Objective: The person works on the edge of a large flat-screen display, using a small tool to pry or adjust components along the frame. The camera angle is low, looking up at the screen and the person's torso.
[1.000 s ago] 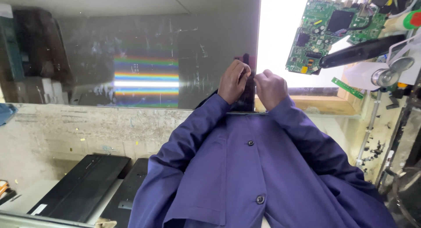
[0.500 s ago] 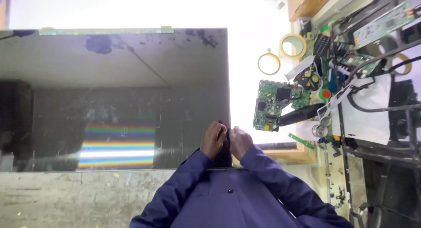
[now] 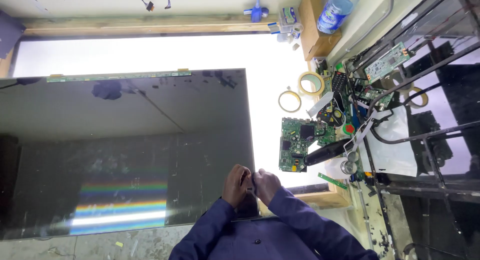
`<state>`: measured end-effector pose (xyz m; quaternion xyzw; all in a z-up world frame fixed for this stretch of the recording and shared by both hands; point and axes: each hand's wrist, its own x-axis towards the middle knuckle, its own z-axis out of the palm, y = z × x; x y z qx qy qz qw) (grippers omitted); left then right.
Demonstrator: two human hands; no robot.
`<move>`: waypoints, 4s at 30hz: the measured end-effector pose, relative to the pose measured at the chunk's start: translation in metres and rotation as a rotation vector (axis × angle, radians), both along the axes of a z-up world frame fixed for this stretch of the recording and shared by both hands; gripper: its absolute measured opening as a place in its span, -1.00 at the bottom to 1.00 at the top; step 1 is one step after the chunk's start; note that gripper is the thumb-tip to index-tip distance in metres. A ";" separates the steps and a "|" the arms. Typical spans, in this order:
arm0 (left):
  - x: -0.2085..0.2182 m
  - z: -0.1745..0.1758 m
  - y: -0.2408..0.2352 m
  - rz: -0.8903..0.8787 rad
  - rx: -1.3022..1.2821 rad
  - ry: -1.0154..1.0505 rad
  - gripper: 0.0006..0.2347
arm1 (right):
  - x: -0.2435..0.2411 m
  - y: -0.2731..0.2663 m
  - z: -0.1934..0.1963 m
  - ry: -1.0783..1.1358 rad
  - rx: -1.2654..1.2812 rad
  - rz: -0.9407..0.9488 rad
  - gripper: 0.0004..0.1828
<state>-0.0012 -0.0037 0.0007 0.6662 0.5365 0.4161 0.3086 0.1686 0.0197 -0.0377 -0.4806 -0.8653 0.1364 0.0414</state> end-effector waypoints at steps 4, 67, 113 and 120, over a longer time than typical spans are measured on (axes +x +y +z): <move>0.001 0.006 0.003 0.004 -0.009 0.012 -0.95 | -0.004 0.005 -0.007 -0.016 0.009 -0.016 -0.74; 0.013 -0.009 0.002 -0.099 0.006 0.287 -0.98 | 0.011 0.012 0.027 0.668 -0.217 -0.343 -0.93; -0.023 0.080 -0.083 0.240 -0.291 -0.695 -0.89 | -0.046 -0.060 0.102 1.316 -0.677 -0.279 -0.76; -0.032 0.065 -0.111 0.411 -0.259 -0.859 -0.90 | -0.075 -0.062 0.148 1.139 -0.497 -0.009 -0.87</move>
